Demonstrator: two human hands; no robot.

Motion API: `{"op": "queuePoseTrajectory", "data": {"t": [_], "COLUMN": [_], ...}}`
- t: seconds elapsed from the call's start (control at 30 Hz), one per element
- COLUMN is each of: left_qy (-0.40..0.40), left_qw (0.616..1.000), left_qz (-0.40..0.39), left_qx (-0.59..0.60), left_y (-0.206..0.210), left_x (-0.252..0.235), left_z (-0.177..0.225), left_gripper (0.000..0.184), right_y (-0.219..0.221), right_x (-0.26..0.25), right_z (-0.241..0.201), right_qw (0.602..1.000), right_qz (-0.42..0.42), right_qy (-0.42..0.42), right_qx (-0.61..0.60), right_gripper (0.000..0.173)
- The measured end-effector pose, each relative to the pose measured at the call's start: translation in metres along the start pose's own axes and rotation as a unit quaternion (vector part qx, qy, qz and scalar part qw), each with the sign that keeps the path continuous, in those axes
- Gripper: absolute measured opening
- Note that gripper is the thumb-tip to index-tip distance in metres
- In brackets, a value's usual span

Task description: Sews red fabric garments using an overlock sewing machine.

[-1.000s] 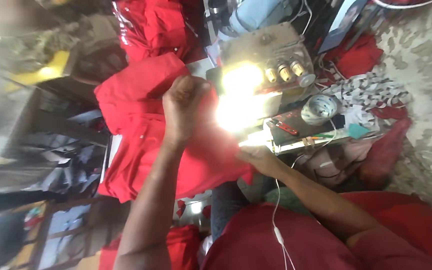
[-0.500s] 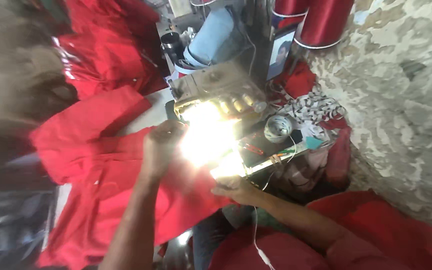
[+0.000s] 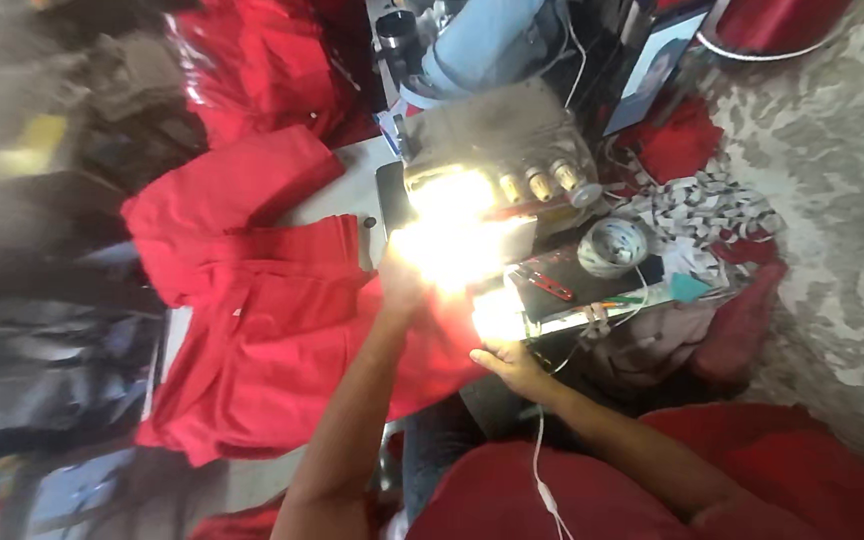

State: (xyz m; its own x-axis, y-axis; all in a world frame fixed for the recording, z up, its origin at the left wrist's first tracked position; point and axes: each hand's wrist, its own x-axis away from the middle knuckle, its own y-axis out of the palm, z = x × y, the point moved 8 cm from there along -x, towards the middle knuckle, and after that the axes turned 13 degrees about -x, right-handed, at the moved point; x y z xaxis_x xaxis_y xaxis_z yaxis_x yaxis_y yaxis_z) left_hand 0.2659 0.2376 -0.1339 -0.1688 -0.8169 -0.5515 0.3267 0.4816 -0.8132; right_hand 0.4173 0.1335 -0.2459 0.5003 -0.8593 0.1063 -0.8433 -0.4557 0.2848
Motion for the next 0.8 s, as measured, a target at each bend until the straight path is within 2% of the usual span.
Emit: {"op": "queuePoseTrajectory", "data": {"t": [0.1,0.27,0.43,0.63,0.8], "left_qy": [0.055,0.025,0.000,-0.026,-0.052], "left_qw": [0.994,0.990,0.991,0.990,0.988], "left_qz": [0.017,-0.071,-0.066,-0.040,-0.121], "left_qx": [-0.096,-0.117,-0.113,-0.134,-0.078], "left_y": [-0.013,-0.013,-0.010,-0.004,-0.008], "left_x": [0.010,0.042,0.042,0.031,0.030], "left_z": [0.028,0.058,0.060,0.054,0.046], "left_gripper": [0.018,0.028,0.035,0.030,0.025], "right_y": [-0.001,-0.001,-0.002,-0.002,0.000], "right_x": [0.002,0.006,0.003,-0.002,0.003], "right_z": [0.004,0.000,-0.009,-0.011,-0.011], "right_qw": [0.999,0.997,0.997,0.995,0.993], "right_qz": [-0.003,0.010,0.047,0.080,0.092], "right_qy": [-0.027,-0.063,-0.056,-0.061,-0.064], "right_qx": [0.019,0.034,0.010,-0.013,-0.025], "right_gripper": [0.023,0.024,0.021,0.018,0.017]}}
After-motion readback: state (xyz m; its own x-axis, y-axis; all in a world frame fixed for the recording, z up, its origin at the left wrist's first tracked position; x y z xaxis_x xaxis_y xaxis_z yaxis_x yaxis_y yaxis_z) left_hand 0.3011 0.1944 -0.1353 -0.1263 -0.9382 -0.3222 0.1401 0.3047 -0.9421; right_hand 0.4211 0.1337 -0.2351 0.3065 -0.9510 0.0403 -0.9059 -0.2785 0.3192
